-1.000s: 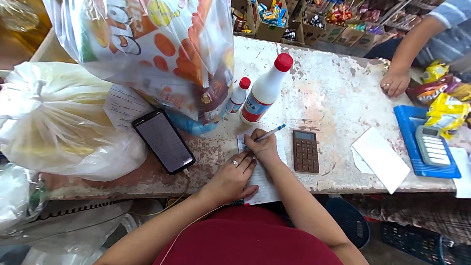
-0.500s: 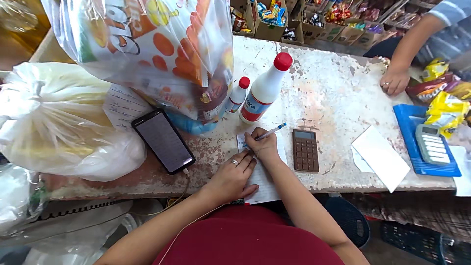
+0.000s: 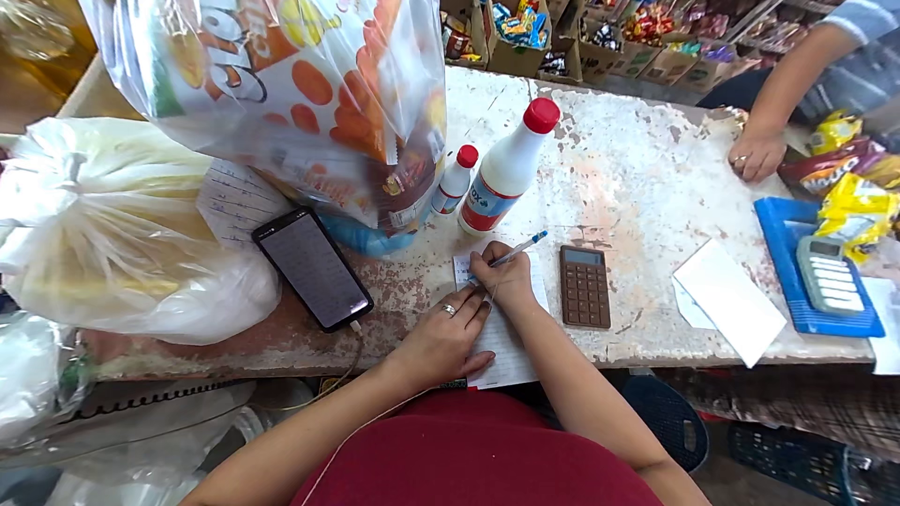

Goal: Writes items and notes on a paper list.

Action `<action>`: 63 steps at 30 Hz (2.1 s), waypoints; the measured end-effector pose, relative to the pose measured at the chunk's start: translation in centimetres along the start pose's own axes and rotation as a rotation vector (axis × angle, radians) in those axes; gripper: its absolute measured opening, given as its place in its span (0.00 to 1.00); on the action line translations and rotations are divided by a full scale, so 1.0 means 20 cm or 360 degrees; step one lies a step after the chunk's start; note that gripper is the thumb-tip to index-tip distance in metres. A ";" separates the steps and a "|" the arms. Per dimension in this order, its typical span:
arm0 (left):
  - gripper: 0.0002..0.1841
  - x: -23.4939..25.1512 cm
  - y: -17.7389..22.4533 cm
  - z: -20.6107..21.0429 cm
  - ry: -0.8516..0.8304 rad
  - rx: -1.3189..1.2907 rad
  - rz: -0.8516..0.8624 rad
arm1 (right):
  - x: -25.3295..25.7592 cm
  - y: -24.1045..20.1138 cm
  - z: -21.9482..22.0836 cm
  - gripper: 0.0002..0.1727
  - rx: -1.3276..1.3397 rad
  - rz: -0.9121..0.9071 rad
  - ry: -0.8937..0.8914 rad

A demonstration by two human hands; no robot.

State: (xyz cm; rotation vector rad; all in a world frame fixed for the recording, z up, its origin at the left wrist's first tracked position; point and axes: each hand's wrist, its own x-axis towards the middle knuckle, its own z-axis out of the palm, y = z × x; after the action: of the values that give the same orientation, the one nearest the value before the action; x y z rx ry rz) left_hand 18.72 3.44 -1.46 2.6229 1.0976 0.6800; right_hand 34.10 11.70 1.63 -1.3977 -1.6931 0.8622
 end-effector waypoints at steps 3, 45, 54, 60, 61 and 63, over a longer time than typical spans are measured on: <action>0.36 0.00 0.00 0.00 -0.0014 -0.0021 -0.0018 | 0.00 0.00 0.00 0.20 -0.0001 -0.0003 -0.0003; 0.39 0.01 0.01 -0.01 -0.0043 0.0009 -0.0095 | -0.02 0.02 -0.02 0.19 -0.0116 -0.0034 0.0049; 0.39 0.01 0.01 -0.02 -0.0030 0.0011 -0.0090 | -0.02 0.01 -0.03 0.19 0.0031 0.0029 0.0113; 0.40 0.01 0.01 -0.02 -0.0049 0.0013 -0.0101 | -0.02 0.01 -0.03 0.19 -0.0010 0.0048 0.0124; 0.40 0.01 0.01 -0.02 -0.0049 0.0014 -0.0101 | -0.02 0.01 -0.03 0.19 -0.0017 0.0055 0.0112; 0.40 0.01 0.01 -0.02 -0.0049 0.0018 -0.0101 | -0.02 0.02 -0.03 0.19 -0.0025 0.0053 0.0083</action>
State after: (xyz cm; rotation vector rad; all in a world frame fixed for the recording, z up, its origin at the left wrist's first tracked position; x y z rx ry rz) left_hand 18.72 3.45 -1.05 2.5867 1.1740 0.6203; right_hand 34.85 11.38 1.58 -1.4502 -1.6451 0.8255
